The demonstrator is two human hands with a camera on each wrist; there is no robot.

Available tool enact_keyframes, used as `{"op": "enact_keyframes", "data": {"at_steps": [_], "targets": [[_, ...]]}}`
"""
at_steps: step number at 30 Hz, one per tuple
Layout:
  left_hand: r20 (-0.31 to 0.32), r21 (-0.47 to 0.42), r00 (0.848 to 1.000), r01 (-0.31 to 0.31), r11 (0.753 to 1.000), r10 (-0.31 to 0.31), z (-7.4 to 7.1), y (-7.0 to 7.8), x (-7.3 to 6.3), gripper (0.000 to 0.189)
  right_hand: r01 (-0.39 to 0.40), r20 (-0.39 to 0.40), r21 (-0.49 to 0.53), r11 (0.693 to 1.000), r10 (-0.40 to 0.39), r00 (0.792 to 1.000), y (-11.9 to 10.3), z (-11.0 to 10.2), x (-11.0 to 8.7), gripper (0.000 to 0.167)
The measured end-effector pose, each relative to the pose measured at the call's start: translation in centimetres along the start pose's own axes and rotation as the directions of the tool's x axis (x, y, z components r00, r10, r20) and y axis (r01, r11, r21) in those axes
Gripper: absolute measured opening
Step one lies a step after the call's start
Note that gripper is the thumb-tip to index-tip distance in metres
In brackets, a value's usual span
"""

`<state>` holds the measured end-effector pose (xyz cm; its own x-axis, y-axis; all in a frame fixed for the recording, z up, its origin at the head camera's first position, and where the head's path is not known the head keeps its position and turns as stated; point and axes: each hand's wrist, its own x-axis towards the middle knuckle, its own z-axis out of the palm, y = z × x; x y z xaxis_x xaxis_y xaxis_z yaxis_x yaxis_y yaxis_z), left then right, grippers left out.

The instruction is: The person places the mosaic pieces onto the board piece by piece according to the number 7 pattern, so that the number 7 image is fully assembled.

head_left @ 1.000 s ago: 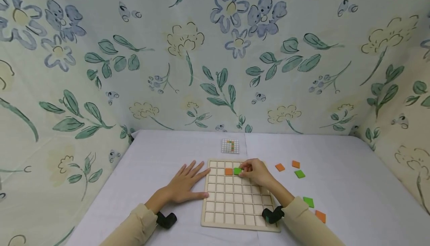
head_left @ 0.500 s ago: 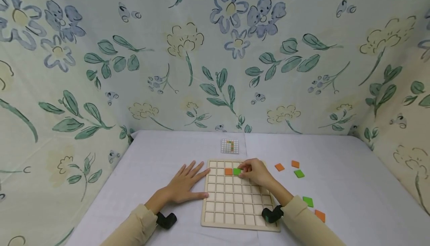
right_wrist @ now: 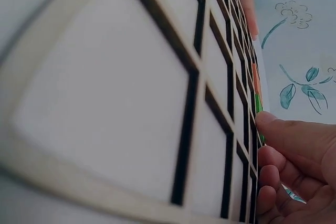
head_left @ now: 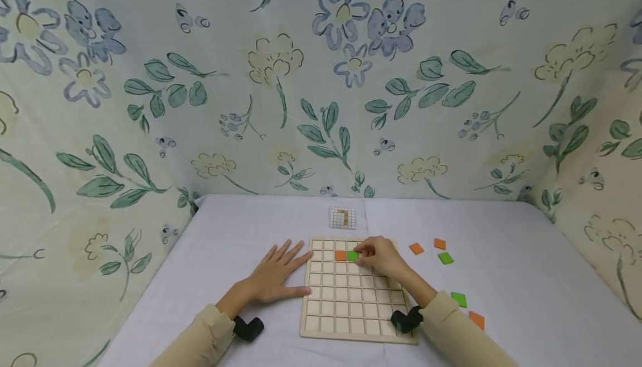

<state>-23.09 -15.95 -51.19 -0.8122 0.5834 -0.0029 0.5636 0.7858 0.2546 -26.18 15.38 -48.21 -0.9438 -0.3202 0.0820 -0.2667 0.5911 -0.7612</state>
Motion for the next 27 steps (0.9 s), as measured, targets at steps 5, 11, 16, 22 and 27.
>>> {"op": "enact_keyframes", "data": {"at_steps": [5, 11, 16, 22, 27], "targets": [[0.006, 0.001, 1.000, 0.003, 1.000, -0.003, -0.2, 0.2, 0.0, 0.089, 0.004, 0.003, 0.047, 0.999, -0.004, 1.000, 0.3, -0.4, 0.0, 0.023], [0.016, 0.016, 1.000, 0.009, 1.000, -0.009, -0.2, 0.1, 0.1, 0.091, 0.022, 0.008, 0.145, 0.989, -0.024, 1.000, 0.5, -2.1, -0.5, 0.027], [0.012, 0.017, 1.000, 0.005, 1.000, -0.006, -0.1, 0.0, 0.0, 0.091, 0.001, -0.025, 0.151, 0.989, 0.003, 1.000, 1.0, -3.7, -0.9, 0.026], [0.010, 0.018, 1.000, 0.002, 1.000, -0.003, -0.1, -0.1, 0.0, 0.091, -0.036, -0.084, 0.109, 0.993, 0.045, 0.995, 1.8, -5.5, -1.5, 0.028], [0.005, 0.010, 1.000, -0.004, 1.000, 0.004, -0.2, 0.0, -0.1, 0.091, -0.032, -0.125, 0.104, 0.994, 0.045, 0.991, 2.7, -7.0, -2.2, 0.032]]}}
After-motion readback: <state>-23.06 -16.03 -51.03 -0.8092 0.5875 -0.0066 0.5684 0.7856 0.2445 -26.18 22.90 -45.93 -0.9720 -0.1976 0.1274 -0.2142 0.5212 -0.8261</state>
